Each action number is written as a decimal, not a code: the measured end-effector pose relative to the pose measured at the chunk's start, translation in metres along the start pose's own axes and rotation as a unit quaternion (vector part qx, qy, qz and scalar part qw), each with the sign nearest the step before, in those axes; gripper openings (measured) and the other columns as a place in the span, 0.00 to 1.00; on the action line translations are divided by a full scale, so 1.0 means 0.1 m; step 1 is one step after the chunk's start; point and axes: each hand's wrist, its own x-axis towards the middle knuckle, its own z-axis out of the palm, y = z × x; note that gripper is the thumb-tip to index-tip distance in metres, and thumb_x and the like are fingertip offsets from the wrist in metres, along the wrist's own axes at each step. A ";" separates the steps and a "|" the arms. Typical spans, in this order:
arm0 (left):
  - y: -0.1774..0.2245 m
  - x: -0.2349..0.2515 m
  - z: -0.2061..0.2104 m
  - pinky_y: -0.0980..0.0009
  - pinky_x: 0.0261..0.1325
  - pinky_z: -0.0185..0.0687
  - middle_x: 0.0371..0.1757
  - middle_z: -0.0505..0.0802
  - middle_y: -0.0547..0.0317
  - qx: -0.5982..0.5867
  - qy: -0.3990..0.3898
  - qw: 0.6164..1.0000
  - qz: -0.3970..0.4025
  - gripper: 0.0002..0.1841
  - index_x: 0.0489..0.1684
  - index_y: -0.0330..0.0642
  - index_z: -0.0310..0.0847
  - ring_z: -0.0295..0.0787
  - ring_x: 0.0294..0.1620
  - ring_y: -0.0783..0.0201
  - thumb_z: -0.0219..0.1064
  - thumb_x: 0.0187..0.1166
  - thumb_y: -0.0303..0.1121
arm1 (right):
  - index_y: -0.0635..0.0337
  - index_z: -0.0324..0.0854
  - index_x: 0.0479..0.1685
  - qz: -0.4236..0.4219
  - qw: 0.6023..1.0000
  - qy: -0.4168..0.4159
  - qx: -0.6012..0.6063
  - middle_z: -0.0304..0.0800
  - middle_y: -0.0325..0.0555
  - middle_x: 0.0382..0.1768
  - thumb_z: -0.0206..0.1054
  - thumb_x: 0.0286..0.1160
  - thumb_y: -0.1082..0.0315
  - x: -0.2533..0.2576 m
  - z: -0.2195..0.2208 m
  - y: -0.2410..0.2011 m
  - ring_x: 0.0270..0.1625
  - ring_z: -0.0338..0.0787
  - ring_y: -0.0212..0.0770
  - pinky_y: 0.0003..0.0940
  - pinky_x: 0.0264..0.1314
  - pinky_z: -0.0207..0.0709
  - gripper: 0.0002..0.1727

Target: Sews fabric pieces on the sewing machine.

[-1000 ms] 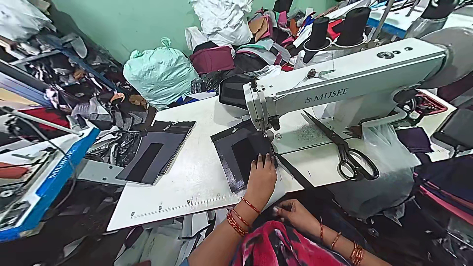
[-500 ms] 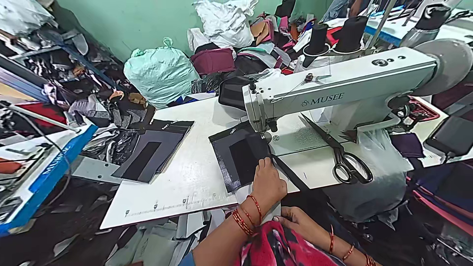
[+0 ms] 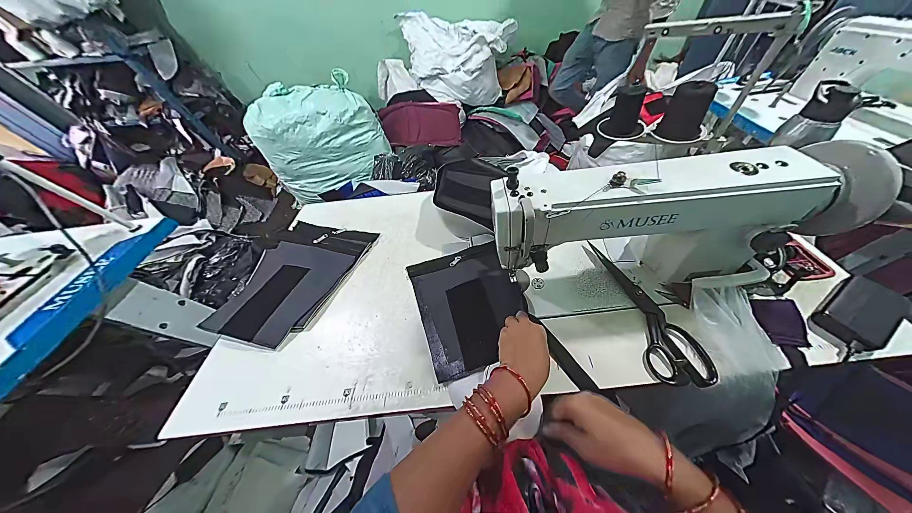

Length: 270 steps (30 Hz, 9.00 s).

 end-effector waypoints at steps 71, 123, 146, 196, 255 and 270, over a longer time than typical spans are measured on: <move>-0.63 -0.04 0.40 0.51 0.71 0.76 0.64 0.83 0.28 -0.174 0.137 0.950 0.220 0.22 0.51 0.22 0.88 0.81 0.67 0.37 0.54 0.79 0.34 | 0.69 0.85 0.68 0.071 0.964 0.244 0.075 0.88 0.66 0.54 0.58 0.78 0.77 0.78 -0.24 0.12 0.58 0.85 0.53 0.41 0.67 0.74 0.21; -1.16 0.77 0.32 0.52 0.68 0.85 0.58 0.97 0.48 -0.060 0.349 0.841 0.408 0.17 0.47 0.34 0.94 0.91 0.66 0.43 0.62 0.65 0.26 | 0.73 0.91 0.49 0.047 0.909 0.373 -0.179 0.85 0.65 0.44 0.67 0.67 0.85 0.94 0.18 0.05 0.32 0.92 0.50 0.34 0.33 0.88 0.14; -1.18 0.95 0.05 0.51 0.70 0.83 0.60 0.92 0.37 -0.082 0.274 0.880 0.380 0.17 0.55 0.29 0.91 0.89 0.66 0.39 0.62 0.72 0.22 | 0.75 0.87 0.59 0.084 0.929 0.333 -0.138 0.84 0.69 0.51 0.58 0.78 0.82 1.17 -0.13 0.01 0.41 0.92 0.56 0.41 0.45 0.87 0.17; -0.24 0.10 0.16 0.37 0.88 0.54 0.88 0.68 0.34 0.016 0.078 0.996 0.050 0.23 0.72 0.24 0.77 0.55 0.92 0.34 0.57 0.85 0.32 | 0.64 0.80 0.75 0.136 0.960 0.241 0.036 0.88 0.61 0.57 0.58 0.82 0.74 0.81 -0.39 0.16 0.59 0.88 0.51 0.44 0.68 0.76 0.23; -0.91 0.33 0.14 0.46 0.74 0.74 0.86 0.76 0.49 -0.081 0.178 0.947 0.255 0.36 0.83 0.42 0.74 0.79 0.76 0.41 0.61 0.66 0.18 | 0.74 0.85 0.62 0.094 0.984 0.140 -0.053 0.79 0.71 0.58 0.53 0.79 0.80 0.80 -0.37 -0.01 0.60 0.82 0.59 0.45 0.66 0.75 0.19; -1.10 0.42 0.15 0.45 0.74 0.73 0.82 0.82 0.57 0.007 0.167 0.923 0.347 0.35 0.75 0.42 0.83 0.75 0.82 0.42 0.64 0.60 0.16 | 0.69 0.82 0.71 0.119 0.984 0.125 -0.049 0.80 0.69 0.59 0.53 0.80 0.79 0.83 -0.39 -0.01 0.61 0.84 0.58 0.44 0.66 0.76 0.23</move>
